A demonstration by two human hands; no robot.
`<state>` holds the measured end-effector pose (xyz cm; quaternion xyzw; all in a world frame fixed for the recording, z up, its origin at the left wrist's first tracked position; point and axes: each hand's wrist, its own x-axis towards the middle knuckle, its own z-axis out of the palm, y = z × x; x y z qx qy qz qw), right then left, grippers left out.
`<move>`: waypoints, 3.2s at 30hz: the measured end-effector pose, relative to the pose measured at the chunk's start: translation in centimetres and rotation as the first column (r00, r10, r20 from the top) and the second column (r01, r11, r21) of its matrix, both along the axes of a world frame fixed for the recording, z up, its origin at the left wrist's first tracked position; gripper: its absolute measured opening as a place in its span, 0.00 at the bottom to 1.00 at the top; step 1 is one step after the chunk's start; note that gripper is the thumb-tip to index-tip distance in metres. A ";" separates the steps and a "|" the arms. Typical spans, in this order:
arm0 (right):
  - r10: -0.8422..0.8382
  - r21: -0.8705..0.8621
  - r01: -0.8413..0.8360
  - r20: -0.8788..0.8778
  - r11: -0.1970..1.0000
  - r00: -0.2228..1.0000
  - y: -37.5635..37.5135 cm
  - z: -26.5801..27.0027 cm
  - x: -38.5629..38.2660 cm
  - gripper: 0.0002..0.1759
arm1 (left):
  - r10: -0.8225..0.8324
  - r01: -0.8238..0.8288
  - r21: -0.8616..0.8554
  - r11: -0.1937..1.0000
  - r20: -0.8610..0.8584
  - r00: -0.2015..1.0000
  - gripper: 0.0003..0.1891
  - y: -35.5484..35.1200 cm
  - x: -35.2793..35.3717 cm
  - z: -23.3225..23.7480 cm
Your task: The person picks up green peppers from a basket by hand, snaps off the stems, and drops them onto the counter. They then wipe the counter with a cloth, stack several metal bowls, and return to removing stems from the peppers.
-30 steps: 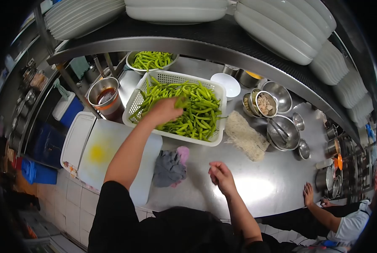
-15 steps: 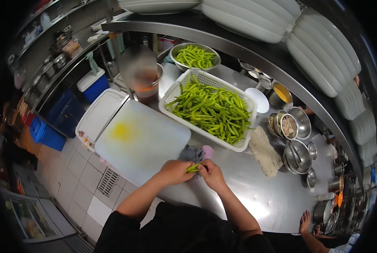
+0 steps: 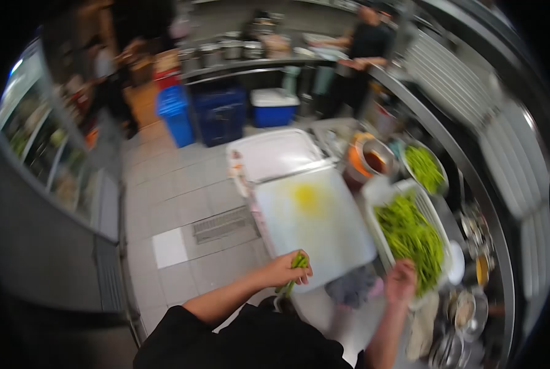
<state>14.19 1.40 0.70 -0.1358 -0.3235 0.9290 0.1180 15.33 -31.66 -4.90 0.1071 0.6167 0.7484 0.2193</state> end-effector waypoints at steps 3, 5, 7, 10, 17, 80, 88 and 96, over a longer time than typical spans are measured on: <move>0.014 0.471 -0.012 0.000 0.882 1.000 14.7 -2.3 -4.0 0.10 | 0.191 -0.188 -0.051 0.981 0.069 0.979 0.12 -3.5 3.0 -2.7; -0.240 0.976 0.219 -0.210 0.011 0.948 24.1 -6.5 -9.4 0.15 | 0.302 -0.295 -0.088 0.951 0.071 0.951 0.13 -4.3 5.8 -4.4; -0.232 0.939 0.143 -0.221 -0.312 0.947 26.0 -7.7 -10.4 0.16 | 0.371 -0.338 -0.270 0.902 0.082 0.925 0.14 -5.6 8.2 -5.4; -0.293 0.779 -0.151 -0.045 -0.609 0.955 22.4 -5.7 -9.8 0.16 | 0.474 -0.424 -0.301 0.854 0.114 0.873 0.14 -5.2 12.0 -7.6; -0.249 0.691 -0.241 0.091 -0.682 0.964 21.3 -5.9 -10.2 0.10 | 0.486 -0.452 -0.350 0.820 0.010 0.874 0.13 -2.9 15.4 -9.5; 0.737 0.773 -0.585 0.244 0.245 0.631 -18.8 -6.3 7.1 0.08 | -0.026 -0.306 -0.553 0.775 -0.512 0.859 0.18 -6.0 11.4 0.4; 0.787 0.515 -0.759 0.234 0.397 0.570 -18.9 -6.0 7.1 0.06 | -0.022 -0.307 -0.524 0.795 -0.531 0.847 0.18 -6.0 11.3 0.6; 0.802 0.352 -0.810 0.216 0.468 0.557 -19.2 -6.2 7.0 0.04 | 0.003 -0.337 -0.501 0.797 -0.554 0.832 0.17 -6.2 11.1 0.5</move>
